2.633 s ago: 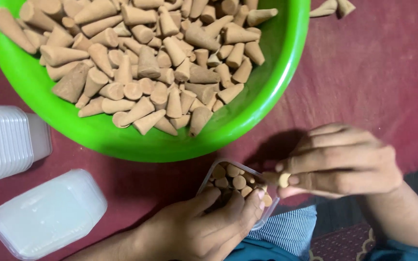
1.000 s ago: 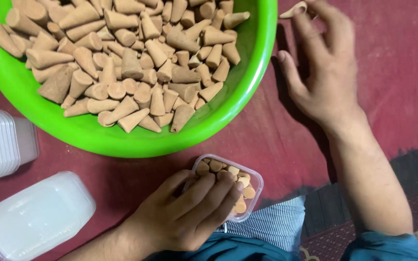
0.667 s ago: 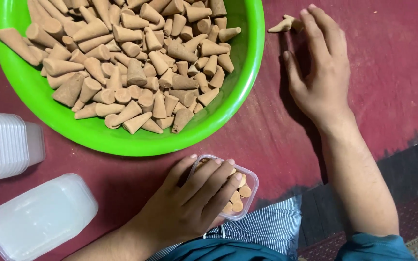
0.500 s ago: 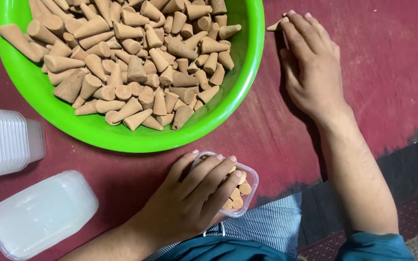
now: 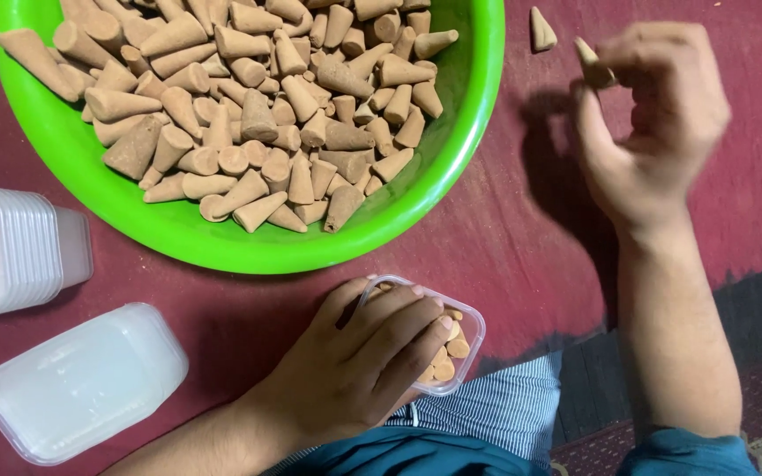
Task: Packing incense cones from a large green bowl into small plastic containers and then sealing them with lids.
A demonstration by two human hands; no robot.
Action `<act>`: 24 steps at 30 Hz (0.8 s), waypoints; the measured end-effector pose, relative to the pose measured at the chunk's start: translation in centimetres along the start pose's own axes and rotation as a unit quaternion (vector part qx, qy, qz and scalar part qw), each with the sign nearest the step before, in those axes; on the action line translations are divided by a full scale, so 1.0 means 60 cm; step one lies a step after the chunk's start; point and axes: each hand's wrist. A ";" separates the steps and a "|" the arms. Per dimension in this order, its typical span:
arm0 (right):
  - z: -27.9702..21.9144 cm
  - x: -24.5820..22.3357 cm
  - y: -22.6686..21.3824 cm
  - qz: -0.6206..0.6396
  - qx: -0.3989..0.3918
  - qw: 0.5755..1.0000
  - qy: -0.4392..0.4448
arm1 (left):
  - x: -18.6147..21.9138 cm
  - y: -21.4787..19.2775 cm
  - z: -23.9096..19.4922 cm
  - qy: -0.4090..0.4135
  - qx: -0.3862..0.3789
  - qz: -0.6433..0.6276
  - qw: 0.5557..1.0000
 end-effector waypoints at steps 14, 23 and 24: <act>-0.034 -0.095 -0.015 0.428 -0.289 0.849 -0.111 | -0.014 0.007 0.002 0.017 0.040 0.029 0.999; 0.005 -0.118 -0.005 0.381 -0.334 0.835 -0.216 | -0.010 0.016 -0.016 0.013 0.021 -0.020 1.000; 0.005 -0.117 -0.005 0.381 -0.335 0.834 -0.216 | -0.013 0.012 -0.009 0.012 0.021 -0.020 1.000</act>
Point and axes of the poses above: each hand's wrist, its own z-axis towards the middle knuckle, its own y-axis out of the palm, x = y × z, and after that the axes turned 12 degrees about y, right-handed
